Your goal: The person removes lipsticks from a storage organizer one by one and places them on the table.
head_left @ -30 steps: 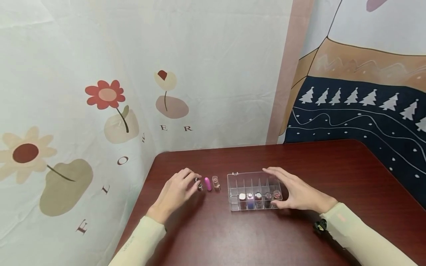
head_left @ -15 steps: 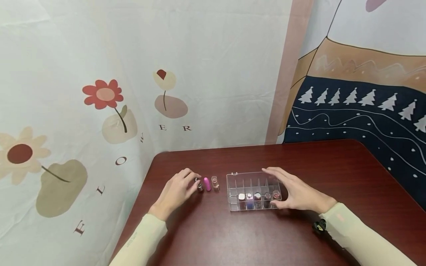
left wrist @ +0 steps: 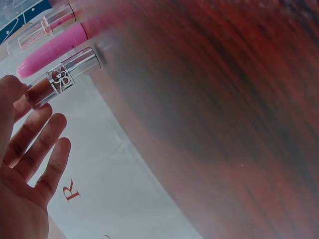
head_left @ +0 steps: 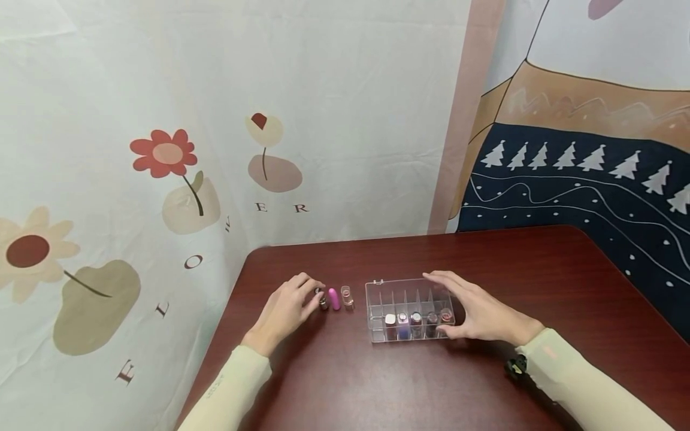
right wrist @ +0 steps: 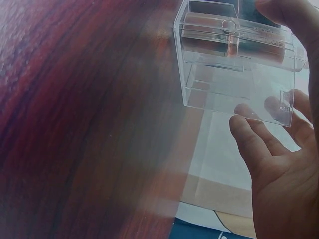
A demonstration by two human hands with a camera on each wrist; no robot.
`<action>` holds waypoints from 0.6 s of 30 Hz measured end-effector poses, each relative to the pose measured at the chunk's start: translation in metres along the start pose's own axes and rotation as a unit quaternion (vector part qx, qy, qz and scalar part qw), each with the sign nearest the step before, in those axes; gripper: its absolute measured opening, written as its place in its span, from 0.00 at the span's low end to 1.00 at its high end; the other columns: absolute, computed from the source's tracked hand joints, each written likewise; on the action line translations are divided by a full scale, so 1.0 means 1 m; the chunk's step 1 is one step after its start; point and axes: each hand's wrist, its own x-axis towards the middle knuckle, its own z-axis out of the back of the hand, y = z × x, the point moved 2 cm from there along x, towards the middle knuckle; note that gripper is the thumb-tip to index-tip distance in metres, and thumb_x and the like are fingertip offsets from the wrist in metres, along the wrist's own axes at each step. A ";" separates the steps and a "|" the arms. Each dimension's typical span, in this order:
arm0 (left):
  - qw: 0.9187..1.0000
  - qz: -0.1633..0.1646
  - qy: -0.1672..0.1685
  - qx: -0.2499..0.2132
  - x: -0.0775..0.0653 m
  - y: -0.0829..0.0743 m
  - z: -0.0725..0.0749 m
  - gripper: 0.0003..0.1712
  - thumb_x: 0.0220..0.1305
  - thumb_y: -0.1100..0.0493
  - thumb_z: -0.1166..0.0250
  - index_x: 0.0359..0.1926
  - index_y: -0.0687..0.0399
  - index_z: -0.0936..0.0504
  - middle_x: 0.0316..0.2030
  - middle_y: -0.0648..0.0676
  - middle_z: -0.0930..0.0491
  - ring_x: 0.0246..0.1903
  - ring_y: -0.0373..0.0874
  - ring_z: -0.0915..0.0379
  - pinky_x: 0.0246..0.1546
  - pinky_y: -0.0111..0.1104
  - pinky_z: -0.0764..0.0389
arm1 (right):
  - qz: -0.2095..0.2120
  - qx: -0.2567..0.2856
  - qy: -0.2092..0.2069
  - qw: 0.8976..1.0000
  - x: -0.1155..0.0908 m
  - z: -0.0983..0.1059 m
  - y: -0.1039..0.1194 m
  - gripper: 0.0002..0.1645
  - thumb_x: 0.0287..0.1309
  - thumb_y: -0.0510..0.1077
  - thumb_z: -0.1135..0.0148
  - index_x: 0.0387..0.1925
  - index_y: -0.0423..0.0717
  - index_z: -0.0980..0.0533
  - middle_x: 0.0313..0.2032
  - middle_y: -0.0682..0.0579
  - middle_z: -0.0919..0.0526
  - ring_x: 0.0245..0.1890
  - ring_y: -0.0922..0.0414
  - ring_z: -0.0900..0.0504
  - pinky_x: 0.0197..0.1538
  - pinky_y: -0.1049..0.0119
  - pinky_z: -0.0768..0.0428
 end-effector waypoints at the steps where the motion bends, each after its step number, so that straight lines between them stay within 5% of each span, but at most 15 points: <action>1: 1.000 0.001 0.001 0.000 0.000 0.000 0.000 0.09 0.74 0.61 0.20 0.52 0.49 0.06 0.43 0.47 0.11 0.35 0.43 0.19 0.39 0.39 0.12 | 0.000 0.001 0.000 1.000 0.000 0.000 0.000 0.70 0.54 0.51 0.06 0.92 0.56 0.37 0.85 0.51 0.27 0.76 0.50 0.16 0.72 0.38 0.10; 11: 1.000 0.002 -0.009 0.004 -0.001 0.003 -0.004 0.09 0.73 0.62 0.19 0.51 0.50 0.06 0.42 0.49 0.10 0.36 0.44 0.17 0.37 0.39 0.12 | 0.001 0.001 -0.002 1.000 0.001 -0.001 0.000 0.70 0.52 0.50 0.05 0.90 0.48 0.35 0.84 0.50 0.26 0.77 0.49 0.16 0.72 0.39 0.11; 18: 1.000 0.026 0.007 0.000 -0.001 0.003 -0.004 0.10 0.75 0.60 0.21 0.53 0.49 0.06 0.43 0.50 0.10 0.36 0.44 0.18 0.37 0.40 0.12 | -0.003 0.002 0.000 1.000 0.001 0.000 0.000 0.70 0.53 0.51 0.05 0.91 0.53 0.36 0.85 0.51 0.27 0.77 0.50 0.17 0.73 0.39 0.11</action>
